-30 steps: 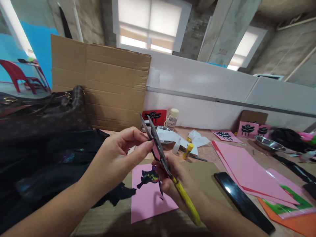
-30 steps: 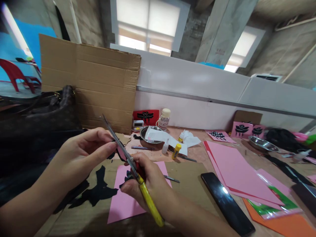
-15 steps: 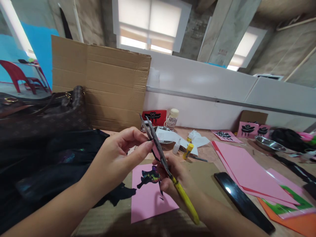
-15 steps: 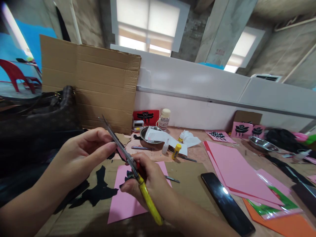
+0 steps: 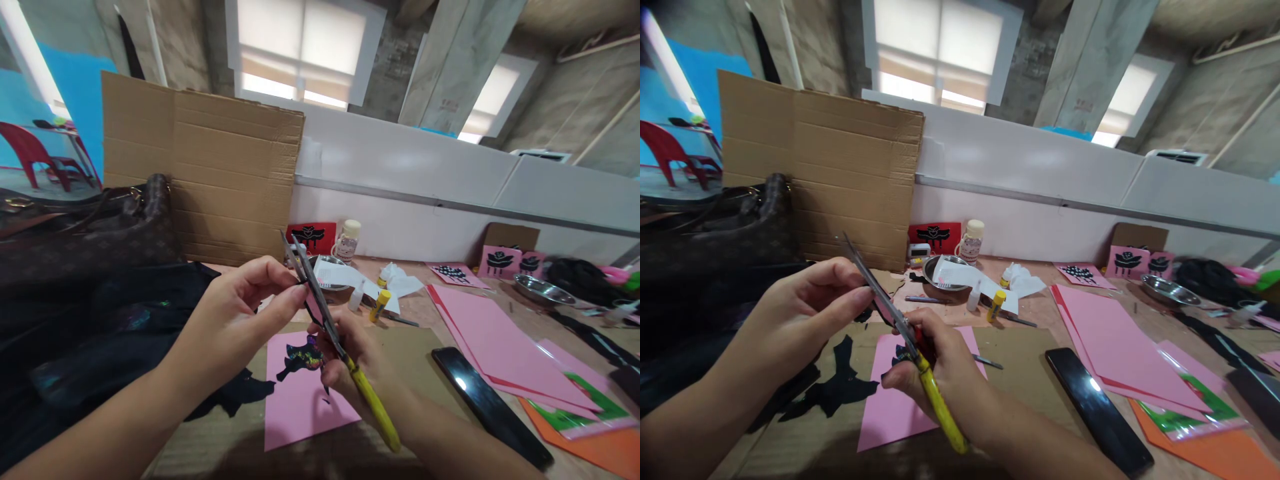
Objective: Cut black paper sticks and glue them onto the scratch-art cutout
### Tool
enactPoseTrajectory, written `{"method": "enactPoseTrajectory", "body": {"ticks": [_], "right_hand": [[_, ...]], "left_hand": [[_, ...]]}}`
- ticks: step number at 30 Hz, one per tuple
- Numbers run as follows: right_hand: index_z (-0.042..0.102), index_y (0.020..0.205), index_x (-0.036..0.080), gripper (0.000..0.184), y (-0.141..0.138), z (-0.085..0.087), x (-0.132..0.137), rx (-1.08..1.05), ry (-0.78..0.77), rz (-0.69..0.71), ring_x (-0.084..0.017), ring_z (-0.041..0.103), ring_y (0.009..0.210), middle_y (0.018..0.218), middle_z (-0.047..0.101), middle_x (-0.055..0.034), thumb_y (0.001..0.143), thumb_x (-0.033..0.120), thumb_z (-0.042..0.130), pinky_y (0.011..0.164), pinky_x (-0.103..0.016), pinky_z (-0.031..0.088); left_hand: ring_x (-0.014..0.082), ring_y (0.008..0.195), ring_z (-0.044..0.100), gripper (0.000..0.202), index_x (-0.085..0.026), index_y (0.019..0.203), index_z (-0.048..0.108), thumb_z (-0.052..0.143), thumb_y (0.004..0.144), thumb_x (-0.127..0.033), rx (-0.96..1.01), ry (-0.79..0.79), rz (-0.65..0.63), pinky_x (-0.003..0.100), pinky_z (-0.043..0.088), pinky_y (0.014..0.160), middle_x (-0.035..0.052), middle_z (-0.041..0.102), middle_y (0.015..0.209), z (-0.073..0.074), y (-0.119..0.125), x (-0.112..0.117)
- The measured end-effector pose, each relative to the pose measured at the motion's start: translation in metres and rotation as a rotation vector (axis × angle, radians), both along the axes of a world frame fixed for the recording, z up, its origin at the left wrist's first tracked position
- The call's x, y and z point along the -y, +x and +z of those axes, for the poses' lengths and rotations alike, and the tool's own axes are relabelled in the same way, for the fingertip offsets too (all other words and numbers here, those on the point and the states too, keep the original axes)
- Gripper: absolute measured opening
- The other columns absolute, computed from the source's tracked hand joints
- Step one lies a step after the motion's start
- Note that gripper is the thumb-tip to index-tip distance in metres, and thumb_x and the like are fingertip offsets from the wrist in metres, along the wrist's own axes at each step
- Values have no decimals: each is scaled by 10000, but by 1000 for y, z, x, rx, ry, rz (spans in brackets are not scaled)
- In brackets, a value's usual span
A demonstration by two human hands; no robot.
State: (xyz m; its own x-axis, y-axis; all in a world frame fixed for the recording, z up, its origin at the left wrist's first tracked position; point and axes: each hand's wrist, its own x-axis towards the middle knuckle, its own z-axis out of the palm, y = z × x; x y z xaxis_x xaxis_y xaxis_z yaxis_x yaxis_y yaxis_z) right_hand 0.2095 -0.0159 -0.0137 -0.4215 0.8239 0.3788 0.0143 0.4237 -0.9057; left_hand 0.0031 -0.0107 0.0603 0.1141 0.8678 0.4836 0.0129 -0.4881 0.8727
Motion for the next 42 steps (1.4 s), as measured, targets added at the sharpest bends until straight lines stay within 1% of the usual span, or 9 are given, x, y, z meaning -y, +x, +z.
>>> {"method": "enactPoseTrajectory", "body": {"ticks": [10, 13, 18, 23, 26, 28, 32, 36, 42], "right_hand": [[616, 1030, 249, 659, -1, 17, 3, 25, -103, -13, -132, 459, 616, 730, 516, 66, 770, 774, 918, 575, -272, 418], [649, 1098, 239, 644, 2, 26, 7, -16, -107, -35, -142, 500, 662, 773, 558, 41, 844, 800, 839, 604, -277, 440], [669, 1156, 279, 474, 9, 28, 3, -136, -53, -97, -145, 574, 745, 877, 624, 17, 909, 622, 883, 656, -266, 526], [664, 1144, 302, 423, 12, 33, 1, -217, -2, -117, -157, 655, 811, 919, 675, 6, 909, 554, 909, 686, -274, 572], [642, 1138, 304, 445, 12, 39, 3, -213, -13, -112, -171, 683, 821, 918, 689, 7, 886, 528, 932, 688, -291, 589], [638, 1143, 303, 417, 12, 38, 3, -196, -1, -124, -171, 693, 819, 924, 695, 12, 890, 455, 933, 686, -291, 593], [665, 1198, 313, 314, 10, 27, 0, -201, 69, -114, -131, 683, 805, 945, 707, 32, 949, 193, 815, 680, -247, 561], [653, 1166, 310, 353, 7, 26, 0, -235, 99, -140, -110, 666, 768, 906, 698, 51, 915, 77, 733, 649, -219, 548], [603, 1118, 301, 336, 2, 40, 7, -217, 135, -240, -111, 673, 792, 890, 676, 62, 890, 84, 723, 714, -239, 596]], "left_hand": [[122, 739, 757, 135, -262, 786, 744, 847, 873, -267, 5, -2, -3, 169, 589, 698, -48, 833, 808, 1, -3, -1], [122, 766, 778, 125, -261, 788, 777, 845, 893, -261, 0, -10, -25, 159, 596, 718, -46, 847, 820, 0, -2, -3], [109, 814, 794, 71, -295, 888, 846, 874, 896, -231, 34, 2, -98, 141, 609, 783, -63, 860, 865, -8, -1, -7], [108, 794, 784, 103, -320, 948, 891, 840, 920, -235, -98, 47, -138, 124, 606, 730, -55, 858, 892, -17, 2, -9], [120, 905, 804, 157, -344, 1044, 887, 800, 964, -240, -177, 82, -186, 138, 617, 817, -49, 876, 1006, -22, 7, -8], [143, 978, 812, 176, -340, 1115, 860, 779, 987, -252, -198, 72, -198, 162, 630, 840, -32, 877, 1096, -25, 9, -7], [178, 990, 810, 211, -328, 1200, 807, 767, 995, -291, -248, 40, -190, 155, 607, 643, 8, 856, 1154, -32, 10, -6], [169, 972, 813, 267, -326, 1263, 791, 769, 997, -308, -248, 40, -200, 177, 642, 734, 10, 856, 1136, -32, 11, -9], [140, 847, 786, 50, -299, 978, 860, 826, 945, -281, -272, 67, -183, 180, 615, 766, -35, 855, 963, -28, 14, -10]]}}
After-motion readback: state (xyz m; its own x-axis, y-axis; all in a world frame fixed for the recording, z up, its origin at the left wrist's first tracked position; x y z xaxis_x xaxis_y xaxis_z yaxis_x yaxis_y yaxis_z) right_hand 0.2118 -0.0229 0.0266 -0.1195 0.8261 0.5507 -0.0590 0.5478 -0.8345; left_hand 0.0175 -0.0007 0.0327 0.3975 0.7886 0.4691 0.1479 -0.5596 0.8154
